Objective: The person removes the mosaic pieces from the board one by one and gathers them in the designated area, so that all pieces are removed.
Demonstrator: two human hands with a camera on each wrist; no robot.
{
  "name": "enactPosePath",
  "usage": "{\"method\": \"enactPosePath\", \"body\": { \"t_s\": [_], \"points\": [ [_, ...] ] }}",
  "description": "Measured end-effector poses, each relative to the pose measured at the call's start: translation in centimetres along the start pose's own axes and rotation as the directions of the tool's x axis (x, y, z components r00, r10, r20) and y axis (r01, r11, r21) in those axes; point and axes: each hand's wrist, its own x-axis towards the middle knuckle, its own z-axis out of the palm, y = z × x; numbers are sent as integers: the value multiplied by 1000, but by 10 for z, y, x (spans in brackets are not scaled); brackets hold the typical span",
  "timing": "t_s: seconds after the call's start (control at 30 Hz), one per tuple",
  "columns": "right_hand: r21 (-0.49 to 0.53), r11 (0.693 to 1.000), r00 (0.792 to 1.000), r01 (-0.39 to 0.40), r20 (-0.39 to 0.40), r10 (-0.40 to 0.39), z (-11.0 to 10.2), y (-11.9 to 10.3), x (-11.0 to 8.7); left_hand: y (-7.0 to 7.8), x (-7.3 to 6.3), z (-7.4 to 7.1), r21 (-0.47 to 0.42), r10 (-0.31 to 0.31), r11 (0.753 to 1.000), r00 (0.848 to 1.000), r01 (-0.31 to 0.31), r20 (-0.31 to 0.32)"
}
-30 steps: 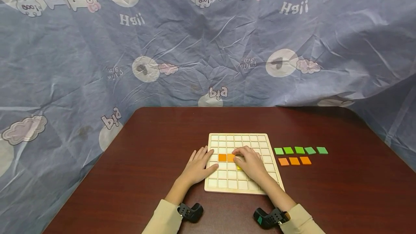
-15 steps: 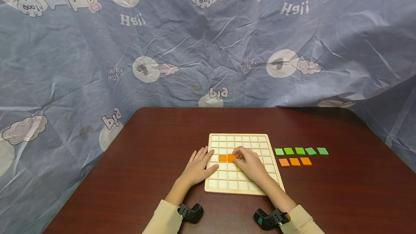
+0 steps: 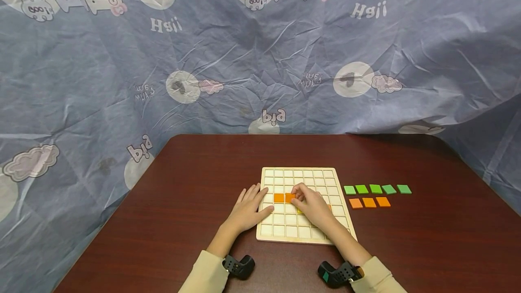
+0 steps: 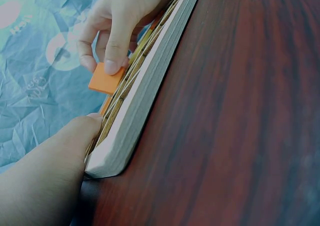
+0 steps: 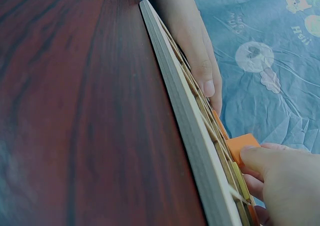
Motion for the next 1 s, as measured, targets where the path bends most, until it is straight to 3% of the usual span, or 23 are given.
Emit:
{"method": "enactPosePath", "body": {
  "t_s": [0.37,0.63,0.8,1.0],
  "points": [
    [106,991,997,-77,0,77,-6,-4,1,1,0,-1,-11,2,1000,1000,-2,7],
    [231,970,996,-80,-23,87,-30,-24,4,0,-1,-2,-4,-5,1000,1000,5,15],
    [191,979,996,-76,-38,84,-52,-24,1,0,-1,-2,-24,6,1000,1000,-6,19],
    [102,993,993,-66,-89,75,-75,-3,-11,0,-1,-3,-25,6,1000,1000,-6,19]
  ]
}}
